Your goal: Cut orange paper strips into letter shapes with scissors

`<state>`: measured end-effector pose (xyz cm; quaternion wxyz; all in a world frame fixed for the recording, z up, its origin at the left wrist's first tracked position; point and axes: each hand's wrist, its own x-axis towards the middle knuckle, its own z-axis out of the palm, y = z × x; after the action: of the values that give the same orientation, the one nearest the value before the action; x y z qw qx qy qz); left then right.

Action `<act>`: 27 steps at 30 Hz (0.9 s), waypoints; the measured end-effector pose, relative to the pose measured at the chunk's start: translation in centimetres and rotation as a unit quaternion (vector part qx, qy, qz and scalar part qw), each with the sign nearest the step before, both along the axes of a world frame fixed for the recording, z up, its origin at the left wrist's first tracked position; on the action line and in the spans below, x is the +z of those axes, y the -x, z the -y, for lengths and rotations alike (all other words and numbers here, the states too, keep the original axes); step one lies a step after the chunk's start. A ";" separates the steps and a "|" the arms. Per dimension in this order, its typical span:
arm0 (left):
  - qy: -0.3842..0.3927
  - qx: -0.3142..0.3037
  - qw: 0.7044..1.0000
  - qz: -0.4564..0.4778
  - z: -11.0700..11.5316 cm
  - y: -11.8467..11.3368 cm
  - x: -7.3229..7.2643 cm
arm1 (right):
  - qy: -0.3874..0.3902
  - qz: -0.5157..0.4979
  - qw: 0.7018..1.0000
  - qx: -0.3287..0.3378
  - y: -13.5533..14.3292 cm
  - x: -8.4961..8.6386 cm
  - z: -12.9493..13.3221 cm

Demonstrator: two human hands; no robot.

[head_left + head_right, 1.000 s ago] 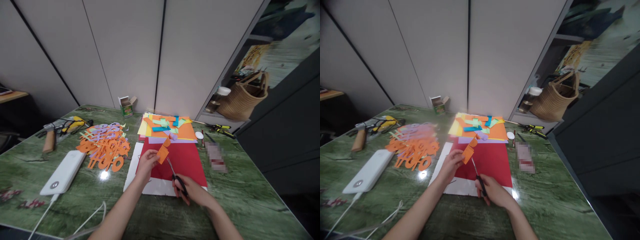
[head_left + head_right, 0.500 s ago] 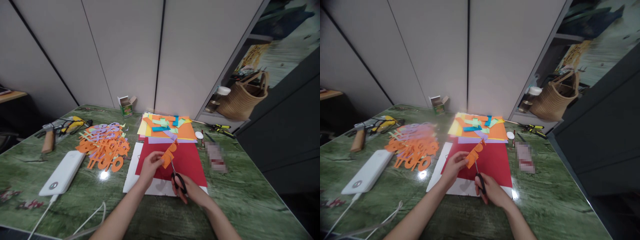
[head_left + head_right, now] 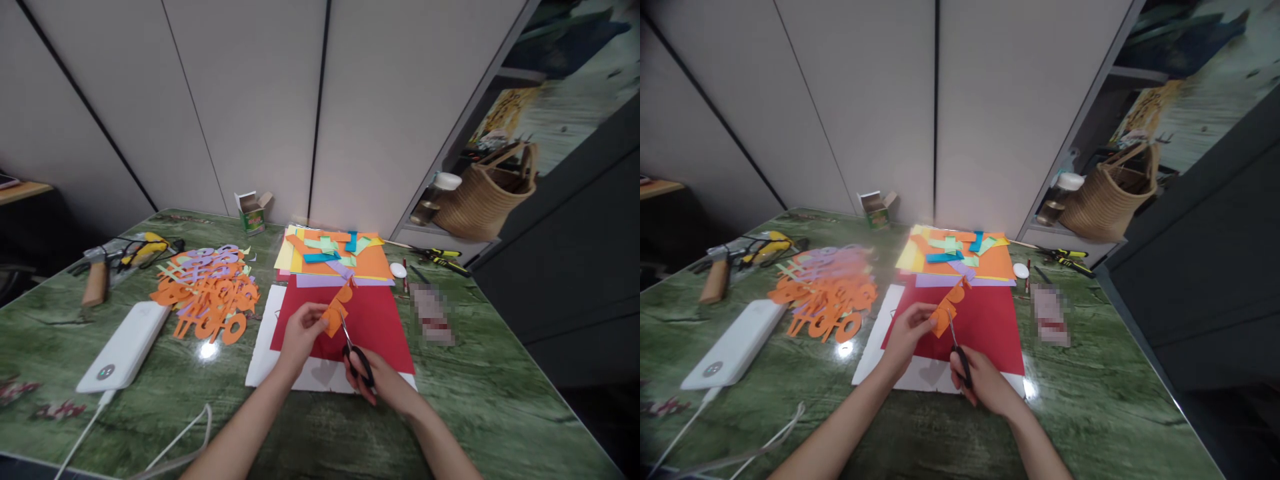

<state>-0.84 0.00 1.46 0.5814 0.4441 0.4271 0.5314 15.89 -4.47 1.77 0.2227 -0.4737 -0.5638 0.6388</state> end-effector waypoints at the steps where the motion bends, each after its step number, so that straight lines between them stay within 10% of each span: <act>1: -0.001 0.002 1.000 0.001 0.0 0.0 0.0 | 0.001 0.000 1.000 -0.001 0.0 0.0 0.0; 27: -0.010 0.017 1.000 0.016 0.0 0.0 -0.2 | -0.004 0.003 1.000 -0.022 0.5 -0.3 0.0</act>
<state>-0.81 -0.04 1.31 0.5741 0.4340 0.4197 0.5531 15.35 -4.51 1.51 0.2367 -0.4871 -0.5564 0.6302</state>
